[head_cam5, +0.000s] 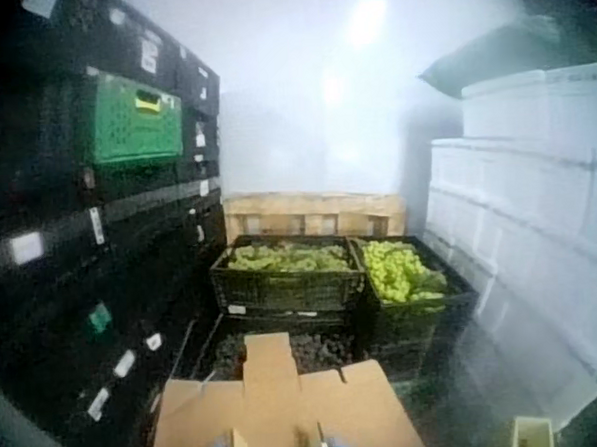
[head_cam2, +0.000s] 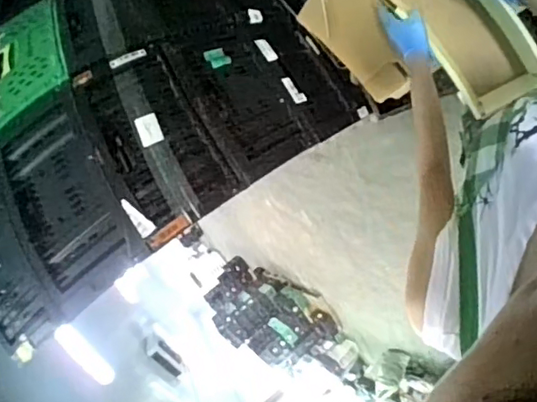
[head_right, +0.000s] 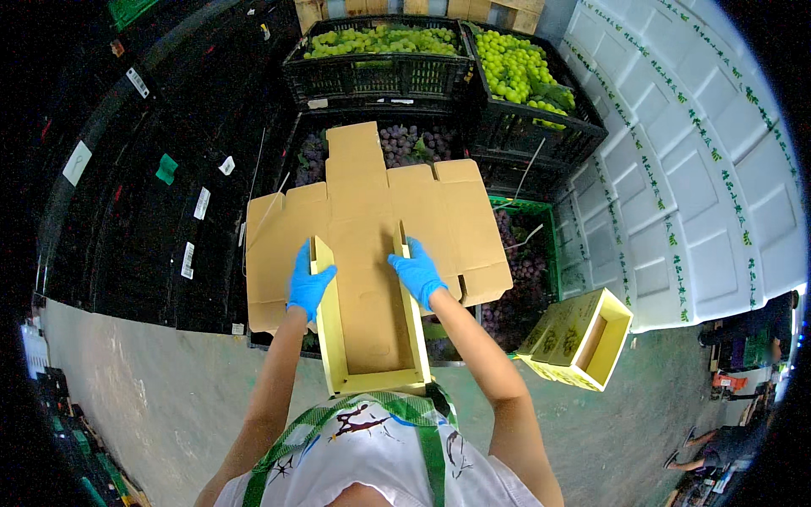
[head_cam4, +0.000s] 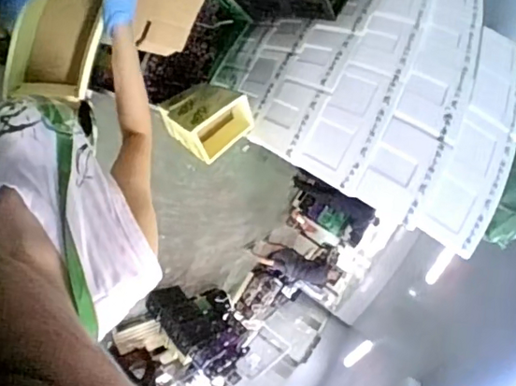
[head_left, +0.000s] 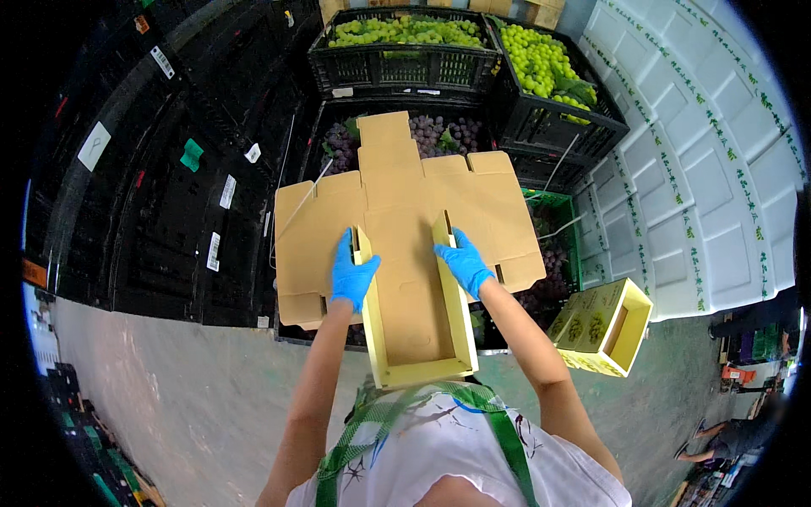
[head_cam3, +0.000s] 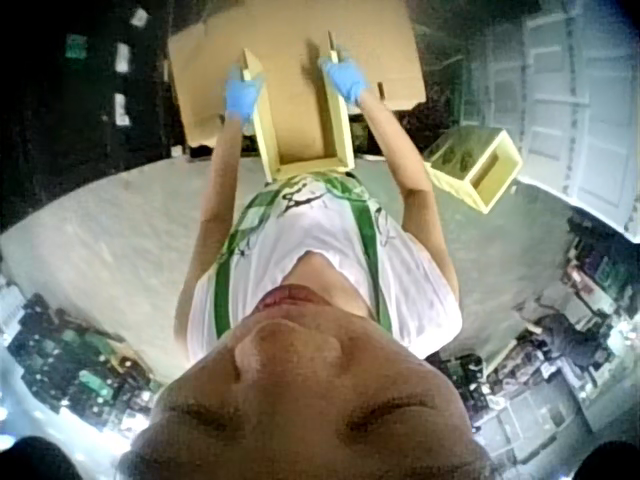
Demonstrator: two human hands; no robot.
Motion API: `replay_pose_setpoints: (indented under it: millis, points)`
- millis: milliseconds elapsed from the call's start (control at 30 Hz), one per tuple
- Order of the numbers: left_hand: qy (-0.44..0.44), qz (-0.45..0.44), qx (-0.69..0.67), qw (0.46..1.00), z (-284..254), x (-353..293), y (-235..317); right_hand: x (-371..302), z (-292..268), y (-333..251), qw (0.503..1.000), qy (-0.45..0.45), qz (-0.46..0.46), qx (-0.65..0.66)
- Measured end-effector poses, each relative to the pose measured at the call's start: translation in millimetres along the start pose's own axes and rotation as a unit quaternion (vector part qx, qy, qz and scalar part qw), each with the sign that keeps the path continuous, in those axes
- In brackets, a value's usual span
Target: The person assembles small yellow cardboard boxes from flat sheets. They fold the sides up, tuck the flaps into slots, and then place the completed boxes on the floor. The process is repeated multiple times throughout the video.
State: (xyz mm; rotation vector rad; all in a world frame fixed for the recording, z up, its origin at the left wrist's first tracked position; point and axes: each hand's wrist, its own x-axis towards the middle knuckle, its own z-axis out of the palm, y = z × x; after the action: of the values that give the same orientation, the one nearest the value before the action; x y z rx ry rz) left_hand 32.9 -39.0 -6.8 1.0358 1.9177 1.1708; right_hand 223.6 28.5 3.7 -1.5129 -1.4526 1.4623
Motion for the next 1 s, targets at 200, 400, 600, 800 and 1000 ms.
replay_pose_setpoints:
  millis: [200, 400, 600, 800, 1000]
  points:
    - [-0.038, -0.043, -0.019, 0.998, 0.5, -1.5, 11.7, 11.9, -4.0, 20.4, 0.994, -0.041, 0.042, 0.088]
    - [-0.032, -0.001, -0.114, 0.993, -3.1, -8.9, -3.4, -2.0, 0.8, 13.8, 0.995, -0.021, -0.01, 0.102]
    - [-0.087, -0.025, -0.061, 0.994, -8.2, -21.7, 1.3, -8.4, 0.8, 22.7, 0.976, -0.159, -0.054, 0.136]
    - [-0.196, 0.053, -0.122, 0.972, -12.7, -28.9, -13.3, -22.9, 12.8, 21.2, 0.988, -0.136, 0.009, 0.08]
    - [-0.198, -0.044, -0.226, 0.953, -2.2, -30.8, 2.4, -38.6, 12.4, -1.4, 0.986, -0.15, -0.016, 0.072]
